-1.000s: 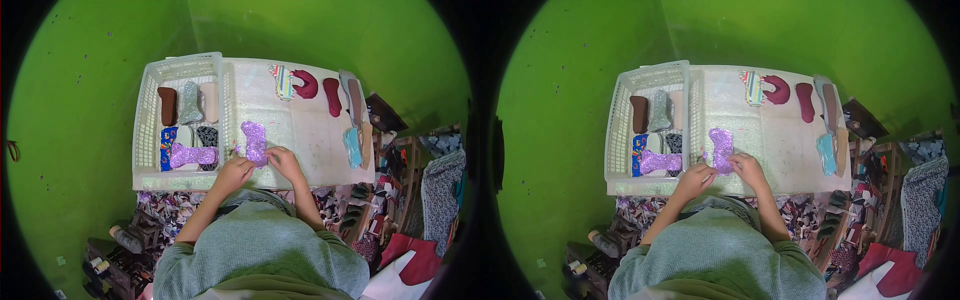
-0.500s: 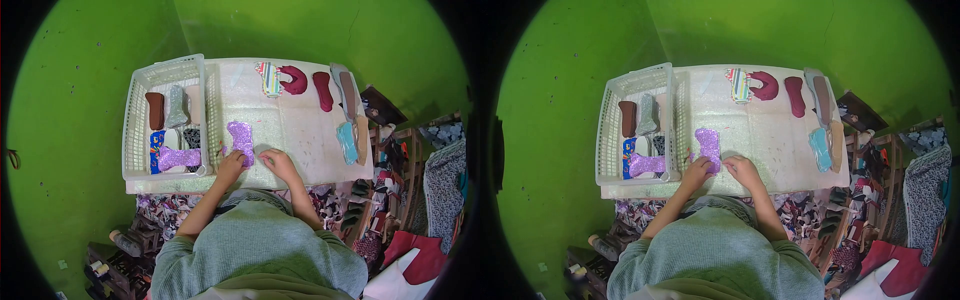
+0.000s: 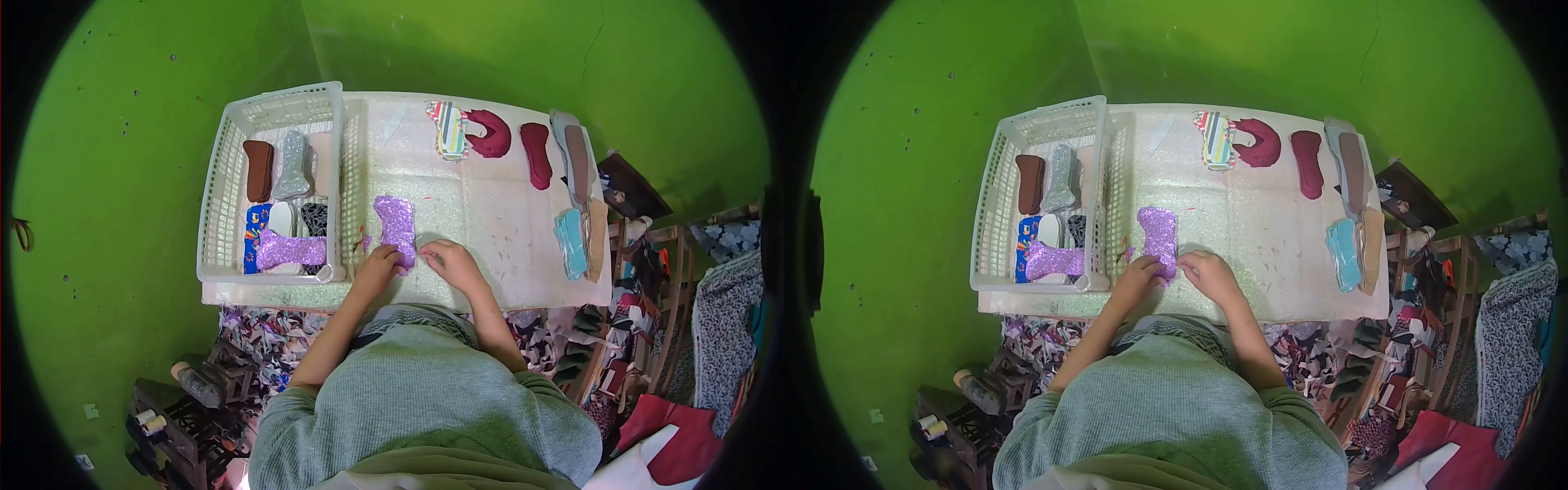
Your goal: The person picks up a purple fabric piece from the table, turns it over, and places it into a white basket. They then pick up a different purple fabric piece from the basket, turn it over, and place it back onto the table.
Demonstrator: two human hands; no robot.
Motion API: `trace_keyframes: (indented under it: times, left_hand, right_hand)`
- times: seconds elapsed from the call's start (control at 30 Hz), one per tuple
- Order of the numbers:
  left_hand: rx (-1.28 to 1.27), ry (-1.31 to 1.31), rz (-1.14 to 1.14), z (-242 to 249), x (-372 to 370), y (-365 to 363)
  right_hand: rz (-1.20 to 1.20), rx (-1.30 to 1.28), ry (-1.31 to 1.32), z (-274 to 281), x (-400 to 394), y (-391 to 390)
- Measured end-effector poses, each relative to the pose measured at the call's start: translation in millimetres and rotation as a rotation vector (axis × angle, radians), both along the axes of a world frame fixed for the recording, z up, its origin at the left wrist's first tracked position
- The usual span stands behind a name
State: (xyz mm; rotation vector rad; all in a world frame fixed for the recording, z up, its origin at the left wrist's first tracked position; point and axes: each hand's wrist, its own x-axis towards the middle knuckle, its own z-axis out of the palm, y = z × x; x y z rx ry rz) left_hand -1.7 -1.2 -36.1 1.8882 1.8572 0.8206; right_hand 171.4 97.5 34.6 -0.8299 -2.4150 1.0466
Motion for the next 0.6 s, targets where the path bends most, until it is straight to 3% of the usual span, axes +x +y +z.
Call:
trace_keyframes:
  times: [0.27, 0.33, 0.37, 0.43, 0.47, 0.53, 0.6]
  left_hand:
    - [0.027, -0.117, 0.082, 7, 0, 0]
    - [0.045, -0.136, 0.123, 14, 3, 1]
    - [0.076, -0.141, 0.165, 18, 4, 1]
    - [0.106, -0.146, 0.206, 22, 6, 1]
    - [0.173, -0.114, 0.216, 23, 6, 1]
    - [0.241, -0.08, 0.228, 27, 9, 1]
    - [0.286, -0.045, 0.164, 33, 14, 0]
  right_hand:
    - [0.022, -0.035, -0.036, -10, 1, -1]
    - [-0.062, -0.327, 0.004, -17, 1, -1]
    - [-0.061, -0.326, 0.003, -23, 0, 0]
    - [-0.158, -0.749, -0.085, -26, -5, 1]
    - [-0.158, -0.748, -0.085, -27, -7, 0]
    - [-0.301, -1.252, 0.049, -14, -16, -3]
    - [-0.261, -1.259, 0.112, -25, -21, -4]
